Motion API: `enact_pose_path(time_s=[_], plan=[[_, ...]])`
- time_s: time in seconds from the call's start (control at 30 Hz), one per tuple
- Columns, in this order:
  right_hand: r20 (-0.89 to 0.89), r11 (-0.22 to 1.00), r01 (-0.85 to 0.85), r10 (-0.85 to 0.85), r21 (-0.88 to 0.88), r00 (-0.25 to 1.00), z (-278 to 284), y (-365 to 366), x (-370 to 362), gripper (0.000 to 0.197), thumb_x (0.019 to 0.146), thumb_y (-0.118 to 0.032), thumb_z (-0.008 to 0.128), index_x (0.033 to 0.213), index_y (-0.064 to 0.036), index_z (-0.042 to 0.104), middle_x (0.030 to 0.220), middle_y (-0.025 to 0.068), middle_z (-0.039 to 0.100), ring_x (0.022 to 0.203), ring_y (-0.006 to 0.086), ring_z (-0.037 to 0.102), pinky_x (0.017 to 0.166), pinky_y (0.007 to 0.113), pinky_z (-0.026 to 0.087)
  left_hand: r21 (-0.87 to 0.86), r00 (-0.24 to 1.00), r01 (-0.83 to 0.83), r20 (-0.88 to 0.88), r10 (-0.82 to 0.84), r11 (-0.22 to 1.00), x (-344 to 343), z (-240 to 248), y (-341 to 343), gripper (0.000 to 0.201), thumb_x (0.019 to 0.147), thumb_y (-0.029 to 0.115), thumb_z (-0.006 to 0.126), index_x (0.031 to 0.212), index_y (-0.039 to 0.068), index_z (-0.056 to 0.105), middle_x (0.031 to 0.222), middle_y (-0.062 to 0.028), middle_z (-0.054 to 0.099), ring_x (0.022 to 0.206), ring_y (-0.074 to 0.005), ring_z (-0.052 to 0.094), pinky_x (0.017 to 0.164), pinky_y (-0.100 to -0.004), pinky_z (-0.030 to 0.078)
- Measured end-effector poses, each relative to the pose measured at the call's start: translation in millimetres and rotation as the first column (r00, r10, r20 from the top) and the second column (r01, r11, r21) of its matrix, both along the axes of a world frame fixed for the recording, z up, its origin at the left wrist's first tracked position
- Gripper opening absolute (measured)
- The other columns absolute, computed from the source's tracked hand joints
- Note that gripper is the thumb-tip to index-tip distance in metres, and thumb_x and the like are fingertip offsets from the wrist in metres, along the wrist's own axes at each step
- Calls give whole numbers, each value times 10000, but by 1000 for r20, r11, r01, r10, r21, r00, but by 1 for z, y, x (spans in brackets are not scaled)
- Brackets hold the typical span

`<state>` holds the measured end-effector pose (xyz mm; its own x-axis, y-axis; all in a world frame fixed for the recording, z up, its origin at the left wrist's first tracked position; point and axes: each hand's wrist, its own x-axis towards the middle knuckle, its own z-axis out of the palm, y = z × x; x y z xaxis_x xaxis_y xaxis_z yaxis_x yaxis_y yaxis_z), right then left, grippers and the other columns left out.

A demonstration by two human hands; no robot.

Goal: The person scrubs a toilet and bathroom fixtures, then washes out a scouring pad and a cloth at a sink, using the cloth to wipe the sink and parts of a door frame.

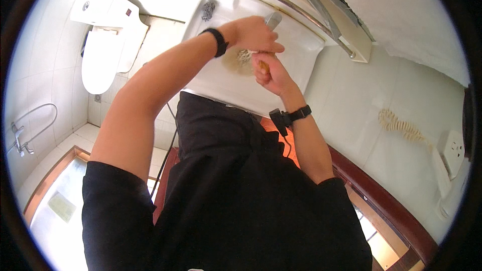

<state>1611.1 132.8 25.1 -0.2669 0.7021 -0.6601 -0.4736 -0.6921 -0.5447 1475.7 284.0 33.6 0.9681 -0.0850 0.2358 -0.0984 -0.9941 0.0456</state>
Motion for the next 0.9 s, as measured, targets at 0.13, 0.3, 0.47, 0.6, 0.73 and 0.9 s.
enact_pose_path(time_s=[0.13, 0.3, 0.47, 0.6, 0.73, 0.9], plan=[[932, 828, -548, 94, 123, 351, -23, -7, 9, 272, 905, -286, 772, 1039, -70, 674, 778, 119, 722, 710, 280, 709, 654, 384, 562, -254, 870, -419, -389, 304, 872, -12, -28, -46, 310, 921, 261, 693, 1214, 213, 602, 996, -96, 739, 912, -307, 761, 704, -454, 598], [932, 809, -573, 92, 135, 350, -17, -21, -8, 755, 854, -278, 829, 1492, -73, 480, 1293, 206, 661, 1198, 388, 646, 1036, 434, 521, -609, 770, -636, -455, 447, 474, -46, -92, -74, 326, 843, 175, 760, 1140, 172, 626, 937, -125, 733, 873, -290, 744, 688, -428, 576], [946, 720, -621, -170, 310, 275, -4, -53, 1, 905, 824, -202, 837, 1593, -105, 368, 1611, 182, 412, 1473, 371, 421, 1196, 441, 401, -539, 638, -729, -759, -131, -422, -52, -60, -84, 206, 863, 134, 762, 978, 139, 592, 728, -3, 589, 530, -118, 556, 438, -288, 416], [919, 414, -902, -390, 123, -54, -15, -60, 8, 736, 876, -214, 755, 1551, -228, 461, 1657, 105, 350, 1511, 330, 389, 1206, 475, 390, -248, 781, -457, -572, -252, -854, -61, -46, -106, 206, 956, 149, 710, 866, 162, 525, 662, 91, 404, 467, -3, 351, 367, -165, 210], [817, 129, -959, -559, 252, 140, -24, -47, 7, 421, 936, -172, 651, 1356, -193, 618, 1577, 68, 474, 1490, 280, 435, 1182, 420, 429, -159, 713, -677, -385, -586, -718, -58, -58, -119, 265, 1000, 176, 662, 819, 175, 468, 645, 95, 381, 436, 1, 296, 364, -167, 201], [858, 36, -929, -398, 368, 324, -45, -49, 3, 256, 911, -132, 649, 1166, -105, 658, 1265, 52, 663, 1190, 257, 663, 911, 347, 594, -209, 556, -830, -379, -740, -517, -54, -59, -127, 285, 972, 185, 716, 769, 149, 519, 633, 78, 414, 463, -20, 352, 390, -197, 228]])
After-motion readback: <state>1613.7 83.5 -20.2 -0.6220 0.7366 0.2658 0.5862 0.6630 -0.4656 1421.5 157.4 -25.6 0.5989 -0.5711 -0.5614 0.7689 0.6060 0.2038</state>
